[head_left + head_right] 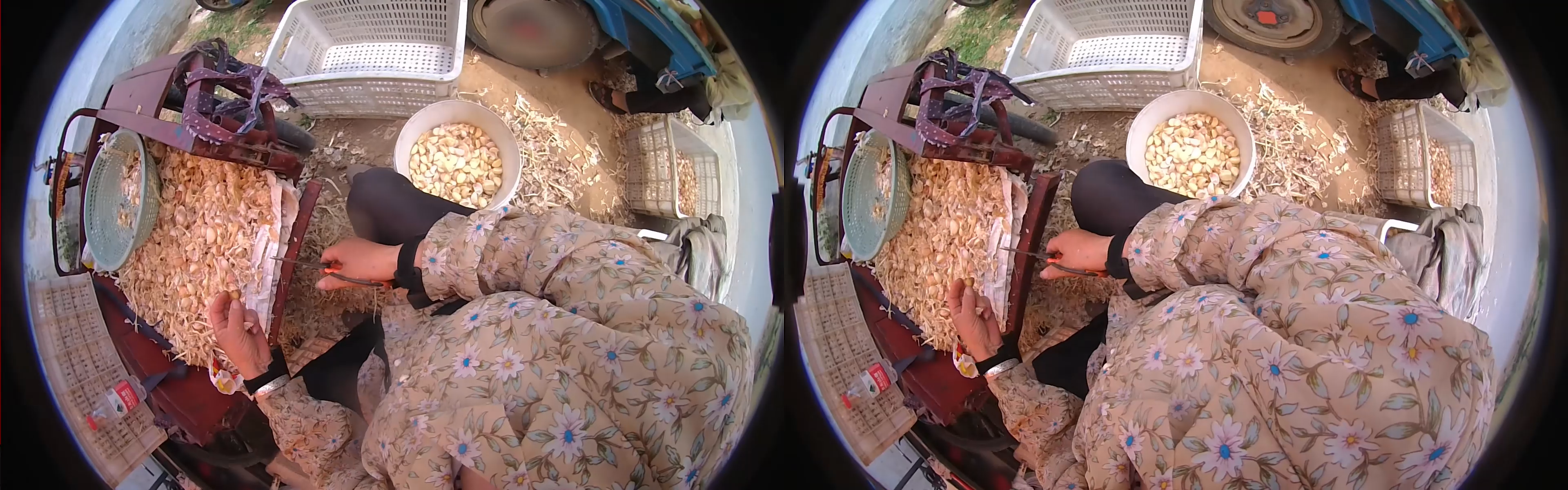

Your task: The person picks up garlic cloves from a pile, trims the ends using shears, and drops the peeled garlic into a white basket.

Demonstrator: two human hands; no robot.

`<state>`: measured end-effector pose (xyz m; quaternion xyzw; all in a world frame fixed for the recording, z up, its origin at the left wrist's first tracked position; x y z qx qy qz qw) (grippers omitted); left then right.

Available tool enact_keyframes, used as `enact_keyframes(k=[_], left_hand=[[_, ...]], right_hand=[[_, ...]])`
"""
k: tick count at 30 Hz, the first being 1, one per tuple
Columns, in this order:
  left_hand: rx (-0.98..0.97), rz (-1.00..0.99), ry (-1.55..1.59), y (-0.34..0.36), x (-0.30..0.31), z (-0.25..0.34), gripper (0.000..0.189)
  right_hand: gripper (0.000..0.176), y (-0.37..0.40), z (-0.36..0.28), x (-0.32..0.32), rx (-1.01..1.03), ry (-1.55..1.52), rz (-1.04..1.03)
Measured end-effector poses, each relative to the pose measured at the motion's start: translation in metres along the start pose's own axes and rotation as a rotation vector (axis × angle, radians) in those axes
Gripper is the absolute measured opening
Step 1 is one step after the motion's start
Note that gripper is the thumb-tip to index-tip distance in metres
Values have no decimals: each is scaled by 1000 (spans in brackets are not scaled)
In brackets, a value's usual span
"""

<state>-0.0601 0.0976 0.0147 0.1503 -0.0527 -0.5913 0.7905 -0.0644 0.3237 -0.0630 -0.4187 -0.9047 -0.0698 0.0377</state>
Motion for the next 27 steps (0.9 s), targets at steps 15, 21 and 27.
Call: enact_keyframes(k=[15, 21, 27], left_hand=[[280, -346, -62, 61, -126, -8, 17], [690, -491, -64, 62, -143, -13, 18], [-117, -24, 192, -83, -43, 148, 35]], right_hand=[[37, -2, 14, -11, 21, -32, 75], [23, -6, 16, -12, 77, -281, 125], [41, 2, 0, -4, 59, 33, -29]])
Point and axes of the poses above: each hand's wrist, its own y-axis away from the middle knuckle, its own x-axis out of the back of the hand, z = x × y, the point moved 5 cm from there along -y, towards the middle knuckle, and after that the axes turned 8 degrees about x, right-handed, at the moved point
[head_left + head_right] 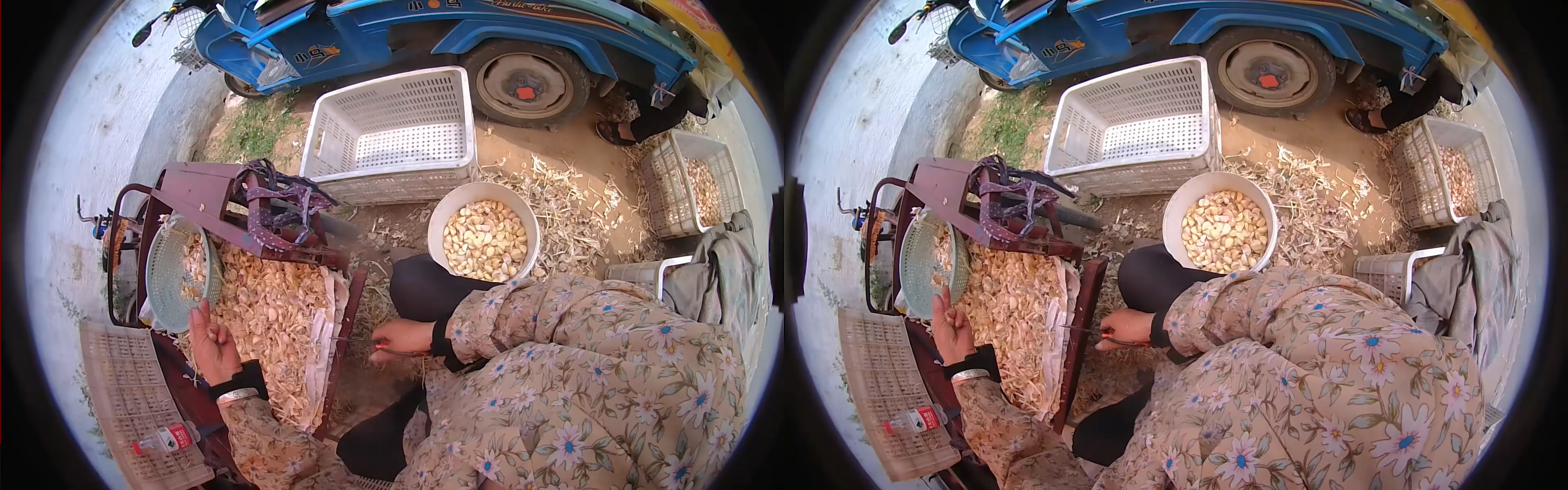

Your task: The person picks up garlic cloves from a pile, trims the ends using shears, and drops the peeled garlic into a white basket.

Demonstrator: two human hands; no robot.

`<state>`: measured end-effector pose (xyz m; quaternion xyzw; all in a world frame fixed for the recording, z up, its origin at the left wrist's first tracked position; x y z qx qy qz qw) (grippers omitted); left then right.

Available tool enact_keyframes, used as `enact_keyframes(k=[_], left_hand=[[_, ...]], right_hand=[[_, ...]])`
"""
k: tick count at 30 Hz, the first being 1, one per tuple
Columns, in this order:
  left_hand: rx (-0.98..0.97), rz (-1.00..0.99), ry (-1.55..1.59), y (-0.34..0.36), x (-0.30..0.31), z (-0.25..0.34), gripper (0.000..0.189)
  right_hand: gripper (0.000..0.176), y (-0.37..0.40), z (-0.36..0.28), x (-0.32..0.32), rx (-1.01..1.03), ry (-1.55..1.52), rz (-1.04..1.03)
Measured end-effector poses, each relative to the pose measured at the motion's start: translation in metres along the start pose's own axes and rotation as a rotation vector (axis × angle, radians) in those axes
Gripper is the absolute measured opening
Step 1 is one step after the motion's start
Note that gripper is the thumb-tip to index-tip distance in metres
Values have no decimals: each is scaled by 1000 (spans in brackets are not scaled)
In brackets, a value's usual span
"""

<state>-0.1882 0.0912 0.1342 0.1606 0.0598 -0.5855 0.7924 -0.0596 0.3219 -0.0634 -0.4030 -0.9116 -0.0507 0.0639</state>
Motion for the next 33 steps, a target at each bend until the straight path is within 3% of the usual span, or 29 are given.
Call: enact_keyframes(k=[1, 6, 9, 12, 16, 19, 23, 27, 28, 31, 33], left_hand=[[27, 72, -7, -26, 33, 5, 45], [54, 272, -1068, -43, 90, -45, 44], [-108, 183, -1896, -38, 123, -91, 39], [-285, 73, -1943, -10, 130, -119, 36], [-184, 118, -1891, 16, 135, -109, 10], [-217, 151, -1738, 35, 153, -104, 7], [-235, 481, -1306, 57, 176, -95, 11], [-107, 544, -1038, 68, 195, -95, 14], [10, 495, -963, 63, 219, -107, 19], [-229, 388, -1278, 77, 205, -101, 32], [-187, 301, -1391, 84, 189, -104, 44]], right_hand=[[41, 1, -2, 1, -8, -10, 2], [41, -3, 3, 1, 42, 16, 43], [41, 0, -2, 0, 27, -4, 33], [44, -1, -3, 2, 54, -34, 71], [43, -4, 2, 2, 20, -26, 62], [43, -5, 3, -1, -6, -20, 41], [44, -4, 6, -3, 5, -15, 52], [42, -5, 10, -7, 26, -8, 72], [42, -4, 8, -5, 13, 12, 60], [40, -5, 8, -4, -13, 9, 44], [39, -4, 10, -5, -27, -9, 47]])
Point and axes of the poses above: each hand's wrist, its own y-axis away from the middle knuckle, its own x-axis out of the back of the hand, z = x × y, the point moved 5 cm from there along -y, towards the middle knuckle, and after that the axes turned 8 degrees about x, right-handed, at the moved point
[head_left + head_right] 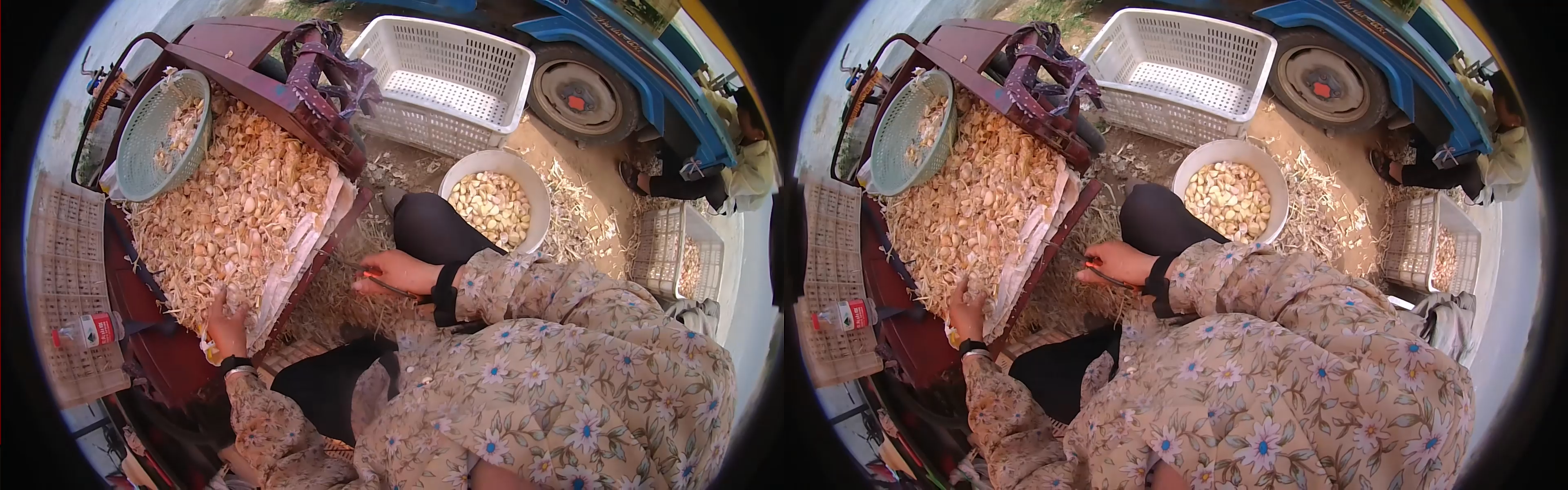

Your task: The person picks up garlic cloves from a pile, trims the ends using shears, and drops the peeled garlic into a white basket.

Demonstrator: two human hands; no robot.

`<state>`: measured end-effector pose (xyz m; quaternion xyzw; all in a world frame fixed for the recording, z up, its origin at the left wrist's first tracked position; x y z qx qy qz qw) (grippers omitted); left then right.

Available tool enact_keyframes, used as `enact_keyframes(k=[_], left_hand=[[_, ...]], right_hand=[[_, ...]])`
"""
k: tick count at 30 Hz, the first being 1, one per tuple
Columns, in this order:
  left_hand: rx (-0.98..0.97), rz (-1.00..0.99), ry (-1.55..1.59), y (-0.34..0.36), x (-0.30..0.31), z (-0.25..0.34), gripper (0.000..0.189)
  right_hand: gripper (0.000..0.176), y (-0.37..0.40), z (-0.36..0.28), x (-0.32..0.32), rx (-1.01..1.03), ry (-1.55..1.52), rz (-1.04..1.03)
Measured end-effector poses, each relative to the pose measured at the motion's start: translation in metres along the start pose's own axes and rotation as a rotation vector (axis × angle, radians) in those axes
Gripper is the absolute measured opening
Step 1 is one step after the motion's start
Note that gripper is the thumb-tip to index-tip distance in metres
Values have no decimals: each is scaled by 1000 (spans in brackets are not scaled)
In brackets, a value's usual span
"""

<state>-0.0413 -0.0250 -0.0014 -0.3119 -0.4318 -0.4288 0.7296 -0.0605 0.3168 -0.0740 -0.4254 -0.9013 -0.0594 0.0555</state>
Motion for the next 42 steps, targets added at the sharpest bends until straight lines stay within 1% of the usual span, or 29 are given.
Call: enact_keyframes(k=[2, 3, 6, 9, 12, 15, 17, 18, 20, 23, 24, 25, 28, 29, 32, 35, 37, 38, 39, 40, 41, 42], left_hand=[[-60, -43, -92, 5, -3, 13, 44], [-122, 9, -127, 4, -8, 10, 43], [196, -264, -19, 0, -16, 4, 40], [137, -294, 132, -6, -14, -4, 33], [155, -328, -69, -5, -1, 4, 31], [128, -335, 21, -7, -3, -19, 28], [129, -322, 191, -4, 4, -23, 25], [127, -315, 275, -4, 9, -20, 24], [119, -229, 227, -12, 20, -18, 22], [148, -143, 87, -25, 21, -2, 23], [164, -122, 29, -28, 20, 3, 24], [98, -156, -39, -35, 7, -4, 27], [38, -212, -253, -38, -13, 15, 30], [7, -216, -182, -43, -18, 14, 33], [61, -196, -115, -44, -17, 10, 30], [220, -140, 165, -31, -2, 17, 27], [104, -75, 262, -12, 5, 27, 25], [49, -44, 314, 0, 9, 37, 23], [-2, -57, 307, 21, 16, 63, 24], [152, -142, 522, 42, 17, 82, 24], [148, -146, 546, 57, 17, 91, 24], [146, -149, 570, 69, 17, 96, 24]], right_hand=[[38, 0, -2, 0, -11, -13, 9], [38, -1, -3, 0, 9, -2, 7], [37, 0, -5, 1, 47, 28, 6], [37, -1, -3, 3, 40, 43, 7], [37, 0, -1, 2, 32, 26, 4], [37, 0, -3, 2, 30, 15, 5], [37, 0, -5, 2, 41, 15, 3], [37, 0, -5, 2, 4, 30, -29], [39, 0, -5, 2, -64, 62, -88], [37, -1, -6, 2, 21, 54, -7], [38, -1, -6, 1, 10, 42, -8], [38, -1, -6, 1, 0, 32, -7], [39, -1, -3, 3, -1, 36, -11], [39, -1, -3, 2, 2, 41, -14], [41, -1, -3, 3, -65, 77, -78], [40, 0, -6, 3, -49, 92, -87], [40, 1, -11, 4, -13, 101, -61], [40, 2, -12, 4, 2, 108, -50], [40, 1, -12, 4, 36, 73, -19], [40, 0, -10, 3, 69, 37, 8], [40, 1, -9, 2, 98, 2, 33], [40, 4, -12, 2, 48, -29, 12]])
Point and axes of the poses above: each hand's wrist, its own y-axis away from the middle knuckle, its own x-axis out of the back of the hand, z = x × y, the point moved 5 cm from there along -y, towards the middle knuckle, and after that the axes turned 8 degrees about x, right-handed, at the moved point
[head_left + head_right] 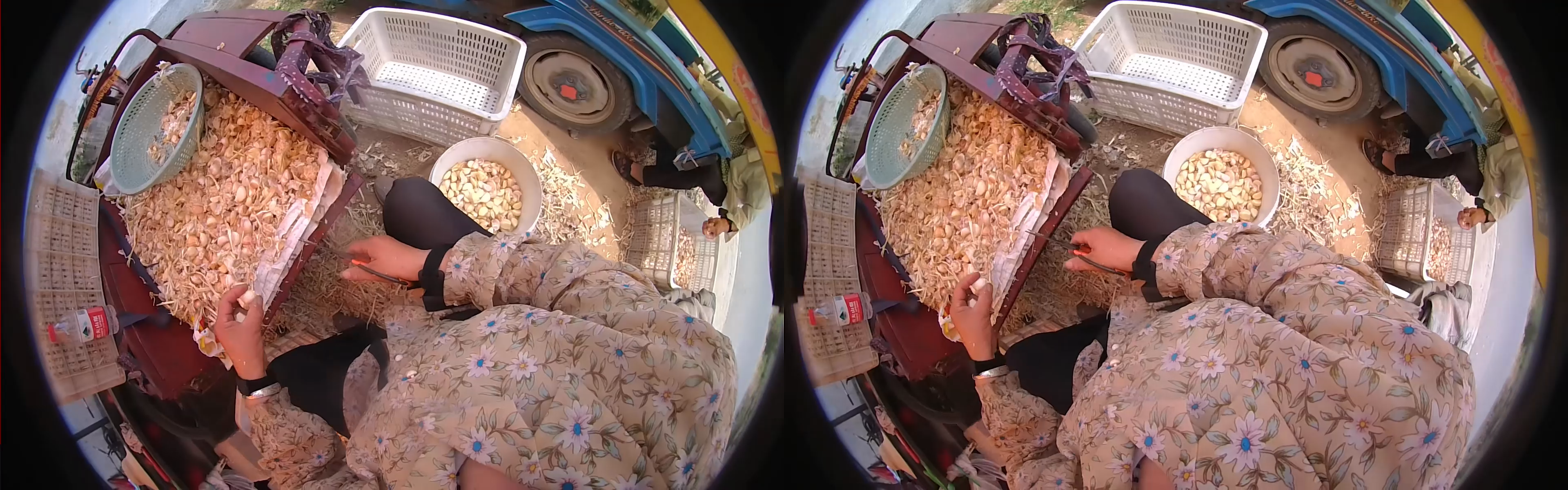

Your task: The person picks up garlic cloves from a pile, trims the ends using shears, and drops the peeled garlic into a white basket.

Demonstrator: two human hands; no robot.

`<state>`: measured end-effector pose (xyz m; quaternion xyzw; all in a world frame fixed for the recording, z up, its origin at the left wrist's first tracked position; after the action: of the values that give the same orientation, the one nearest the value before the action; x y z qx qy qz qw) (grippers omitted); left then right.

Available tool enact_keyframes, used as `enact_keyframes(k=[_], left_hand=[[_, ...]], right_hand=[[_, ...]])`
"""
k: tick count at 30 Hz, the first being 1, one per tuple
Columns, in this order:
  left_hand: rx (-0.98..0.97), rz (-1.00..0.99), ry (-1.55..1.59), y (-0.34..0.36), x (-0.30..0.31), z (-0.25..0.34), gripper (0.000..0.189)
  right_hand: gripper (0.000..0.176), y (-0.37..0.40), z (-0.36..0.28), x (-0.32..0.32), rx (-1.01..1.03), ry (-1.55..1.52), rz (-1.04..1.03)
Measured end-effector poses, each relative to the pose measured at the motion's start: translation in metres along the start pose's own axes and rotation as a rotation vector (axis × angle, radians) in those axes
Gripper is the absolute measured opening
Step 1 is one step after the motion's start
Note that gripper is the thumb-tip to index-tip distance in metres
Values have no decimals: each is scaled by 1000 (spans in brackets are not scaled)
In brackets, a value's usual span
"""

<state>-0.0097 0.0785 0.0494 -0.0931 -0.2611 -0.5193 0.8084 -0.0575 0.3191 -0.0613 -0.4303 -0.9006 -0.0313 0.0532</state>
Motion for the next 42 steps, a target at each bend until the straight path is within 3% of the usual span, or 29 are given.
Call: enact_keyframes(k=[2, 6, 9, 11, 15, 21, 24, 27, 29, 30, 33, 36, 39, 41, 42], left_hand=[[14, -12, 77, 21, -8, 5, 24], [49, -82, 100, 53, -28, 16, 24], [117, -199, 144, 69, -40, 20, 29], [18, -270, 63, 73, -43, 21, 31], [94, -317, 86, 83, -44, 25, 28], [168, -356, 150, 89, -42, 22, 26], [217, -397, 185, 92, -41, 17, 24], [258, -416, 221, 96, -39, 9, 22], [273, -422, 212, 99, -36, 4, 22], [249, -392, 157, 101, -29, 0, 22], [218, -255, -11, 111, 6, -17, 20], [337, 30, -15, 130, 70, -63, 21], [423, 118, -437, 155, 141, -140, 26], [354, 215, -686, 178, 173, -190, 29], [309, 261, -812, 174, 177, -188, 30]], right_hand=[[40, 2, -13, 2, -97, -56, -38], [38, 14, -47, -6, 220, 192, 6], [44, 21, -80, -9, 615, 420, 24], [45, 26, -88, -8, 625, 496, -36], [44, 33, -98, -6, 684, 577, -93], [40, 40, -102, -8, 584, 669, -230], [30, 43, -98, -12, 670, 639, -178], [29, 46, -91, -18, 493, 685, -259], [35, 47, -91, -16, 374, 531, -309], [39, 46, -89, -17, 317, 453, -333], [38, 35, -79, -6, 317, 240, -94], [39, 18, -52, -2, 51, -71, -60], [37, 2, -38, -2, -3, -257, -7], [37, -8, -36, -4, -19, -374, 1], [36, -14, -31, -6, -7, -387, 14]])
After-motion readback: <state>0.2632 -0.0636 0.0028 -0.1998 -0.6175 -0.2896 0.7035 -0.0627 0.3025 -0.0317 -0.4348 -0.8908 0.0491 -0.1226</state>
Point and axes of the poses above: each hand's wrist, its own y-axis away from the middle knuckle, its own x-axis out of the back of the hand, z = x × y, the point moved 5 cm from there along -y, towards the middle knuckle, and after that the axes turned 8 degrees about x, right-handed, at the moved point
